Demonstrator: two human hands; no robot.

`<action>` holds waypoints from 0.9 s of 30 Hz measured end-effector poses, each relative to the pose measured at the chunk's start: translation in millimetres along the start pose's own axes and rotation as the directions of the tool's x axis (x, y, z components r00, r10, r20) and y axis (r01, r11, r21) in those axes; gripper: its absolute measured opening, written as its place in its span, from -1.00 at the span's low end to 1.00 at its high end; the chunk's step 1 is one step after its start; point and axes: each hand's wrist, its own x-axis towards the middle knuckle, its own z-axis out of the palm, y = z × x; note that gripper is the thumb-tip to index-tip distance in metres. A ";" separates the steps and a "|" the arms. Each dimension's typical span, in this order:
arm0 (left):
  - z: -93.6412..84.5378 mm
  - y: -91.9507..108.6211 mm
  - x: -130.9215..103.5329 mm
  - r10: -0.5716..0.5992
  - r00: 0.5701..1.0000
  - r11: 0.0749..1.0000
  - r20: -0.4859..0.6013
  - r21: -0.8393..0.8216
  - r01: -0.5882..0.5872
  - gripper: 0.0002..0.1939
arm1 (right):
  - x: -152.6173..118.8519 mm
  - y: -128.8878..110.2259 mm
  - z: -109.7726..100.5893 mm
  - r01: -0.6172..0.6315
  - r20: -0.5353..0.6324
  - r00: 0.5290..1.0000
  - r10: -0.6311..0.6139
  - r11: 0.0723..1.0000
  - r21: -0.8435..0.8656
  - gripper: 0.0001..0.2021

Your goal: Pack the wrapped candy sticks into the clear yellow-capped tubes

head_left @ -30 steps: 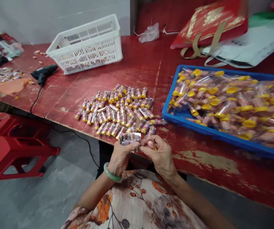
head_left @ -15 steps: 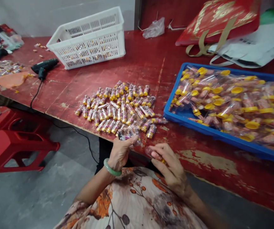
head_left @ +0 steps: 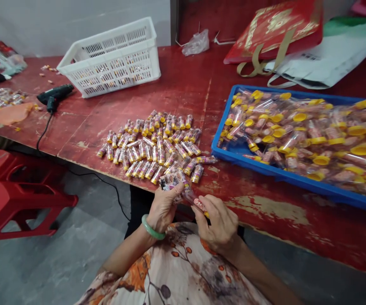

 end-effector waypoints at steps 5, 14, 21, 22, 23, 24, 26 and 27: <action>-0.5 -2.0 -1.2 0.060 0.998 0.998 0.024 0.012 -0.061 -0.63 | -1.7 -7.2 5.2 -0.016 -0.037 0.999 0.014 0.999 -0.043 -0.55; -9.0 -8.9 2.8 0.103 0.994 0.990 0.043 0.094 -0.107 -0.65 | -12.9 -5.7 17.3 0.075 -0.051 0.995 -0.085 0.981 -0.176 -0.62; -8.9 -7.0 0.9 -0.006 0.995 0.997 0.098 0.077 -0.002 -0.65 | 2.9 8.2 15.8 -0.007 -0.004 1.000 0.008 0.973 0.230 -0.65; -8.3 -5.3 0.8 -0.022 0.995 0.998 0.093 0.063 0.016 -0.65 | 6.1 11.7 12.9 -0.057 0.060 0.997 0.039 0.942 0.330 -0.63; -7.8 -3.6 0.8 -0.030 0.996 0.999 0.086 0.043 0.027 -0.63 | 9.0 14.7 9.2 -0.108 0.138 0.989 0.055 0.905 0.411 -0.61; -7.3 -1.9 0.8 -0.038 0.996 0.999 0.085 0.025 0.036 -0.62 | 11.4 16.8 5.1 -0.152 0.203 0.977 0.062 0.873 0.464 -0.60; -6.6 0.3 0.7 -0.052 0.994 0.999 0.099 0.009 0.052 -0.58 | 14.1 17.7 -2.2 -0.208 0.252 0.964 0.089 0.841 0.499 -0.64; -6.3 0.6 0.4 -0.063 0.992 0.998 0.108 0.010 0.063 -0.57 | 14.6 16.4 -4.6 -0.225 0.235 0.965 0.119 0.837 0.498 -0.67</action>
